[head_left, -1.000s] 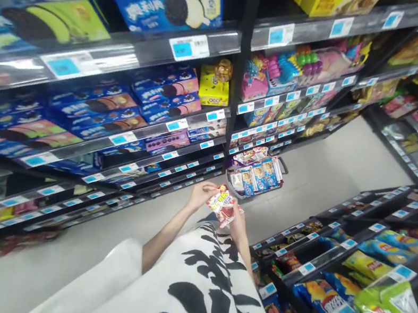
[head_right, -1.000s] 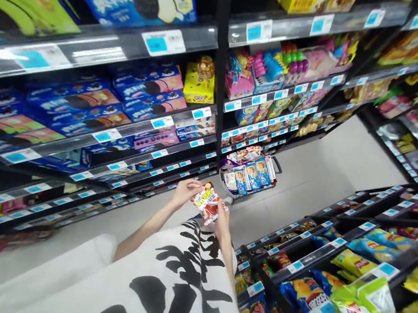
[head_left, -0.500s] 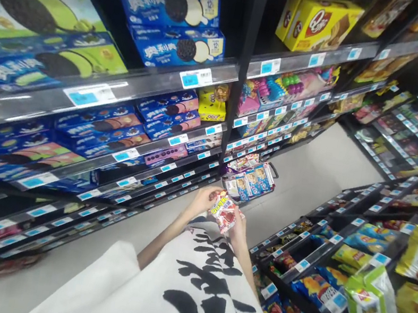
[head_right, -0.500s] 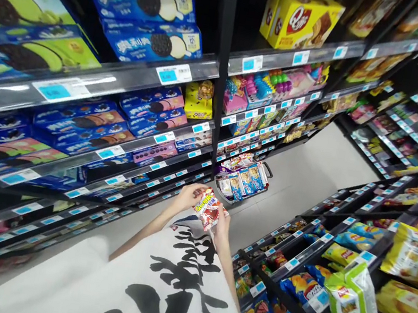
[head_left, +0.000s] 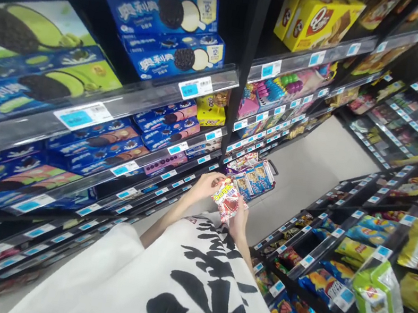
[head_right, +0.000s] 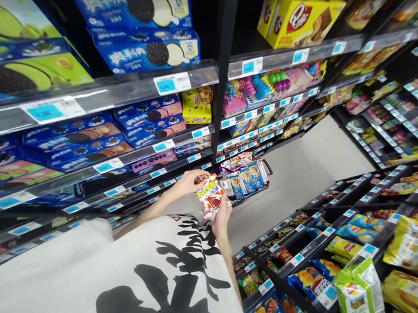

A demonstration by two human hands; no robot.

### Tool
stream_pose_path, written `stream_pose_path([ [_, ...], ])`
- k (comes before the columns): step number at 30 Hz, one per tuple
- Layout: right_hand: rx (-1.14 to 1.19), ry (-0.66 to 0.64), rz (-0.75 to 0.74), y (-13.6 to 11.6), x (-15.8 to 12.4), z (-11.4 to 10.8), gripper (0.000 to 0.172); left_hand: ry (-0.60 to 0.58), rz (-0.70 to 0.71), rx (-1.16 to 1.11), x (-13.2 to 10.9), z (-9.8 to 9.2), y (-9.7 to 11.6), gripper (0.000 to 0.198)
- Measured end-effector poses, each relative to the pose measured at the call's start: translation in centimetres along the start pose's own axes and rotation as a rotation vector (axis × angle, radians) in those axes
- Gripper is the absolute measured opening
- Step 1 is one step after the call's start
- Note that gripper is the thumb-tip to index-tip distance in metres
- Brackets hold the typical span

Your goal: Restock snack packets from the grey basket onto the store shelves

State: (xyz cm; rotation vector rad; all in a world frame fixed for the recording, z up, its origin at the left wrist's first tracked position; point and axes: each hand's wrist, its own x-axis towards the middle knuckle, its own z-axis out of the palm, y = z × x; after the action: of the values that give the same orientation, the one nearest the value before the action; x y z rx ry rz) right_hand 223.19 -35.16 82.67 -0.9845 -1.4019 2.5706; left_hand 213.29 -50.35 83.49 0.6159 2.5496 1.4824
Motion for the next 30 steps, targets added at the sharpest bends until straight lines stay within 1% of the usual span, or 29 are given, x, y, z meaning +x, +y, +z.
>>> stream_pose_path([
  [3, -0.028, -0.094, -0.01, 0.6, -0.5, 0.8, 0.046, 0.033, 0.042, 0.018, 1.4, 0.2, -0.9, 0.033],
  [5, -0.079, -0.186, 0.039, 1.2, -1.1, 1.1, 0.049, 0.027, 0.055, 0.032, 1.8, 0.4, -1.6, 0.032],
  [7, -0.111, -0.244, 0.084, 1.6, -1.6, 1.2, 0.054, 0.018, 0.049, 0.028, 1.9, 0.4, -2.2, 0.031],
  [11, -0.083, -0.257, 0.132, 1.6, -1.9, 1.2, 0.056, -0.004, 0.038, 0.009, 1.6, 0.0, -2.5, 0.028],
  [13, -0.098, -0.237, 0.118, 1.4, -1.9, 1.3, 0.054, -0.029, 0.038, -0.002, 1.6, -0.1, -2.4, 0.028],
  [14, -0.129, -0.227, 0.085, 1.3, -2.0, 1.4, 0.054, -0.042, 0.033, -0.011, 1.6, 0.0, -2.3, 0.028],
  [17, -0.303, -0.203, -0.114, 1.2, -2.5, 1.7, 0.056, -0.045, -0.006, -0.095, 1.8, 1.0, -2.3, 0.026],
  [19, -0.478, -0.184, -0.291, 1.3, -2.6, 1.7, 0.056, 0.015, -0.064, -0.231, 1.9, 2.1, -2.2, 0.021],
  [21, -0.686, -0.183, -0.503, 1.3, -2.6, 1.6, 0.052, 0.109, -0.176, -0.443, 1.8, 3.3, -2.0, 0.016],
  [23, -0.899, -0.266, -0.739, 1.3, -2.4, 1.6, 0.044, 0.178, -0.338, -0.635, 1.5, 4.2, -1.7, 0.022],
  [25, -1.078, -0.413, -0.925, 1.2, -2.1, 1.7, 0.042, 0.186, -0.476, -0.713, 0.7, 4.6, -1.4, 0.032],
  [27, -1.212, -0.545, -1.017, 1.1, -2.0, 2.2, 0.043, 0.153, -0.536, -0.697, -0.6, 4.5, -1.2, 0.038],
  [30, -1.317, -0.644, -1.068, 1.1, -1.9, 2.9, 0.04, 0.118, -0.522, -0.669, -3.4, 3.9, -1.0, 0.041],
])
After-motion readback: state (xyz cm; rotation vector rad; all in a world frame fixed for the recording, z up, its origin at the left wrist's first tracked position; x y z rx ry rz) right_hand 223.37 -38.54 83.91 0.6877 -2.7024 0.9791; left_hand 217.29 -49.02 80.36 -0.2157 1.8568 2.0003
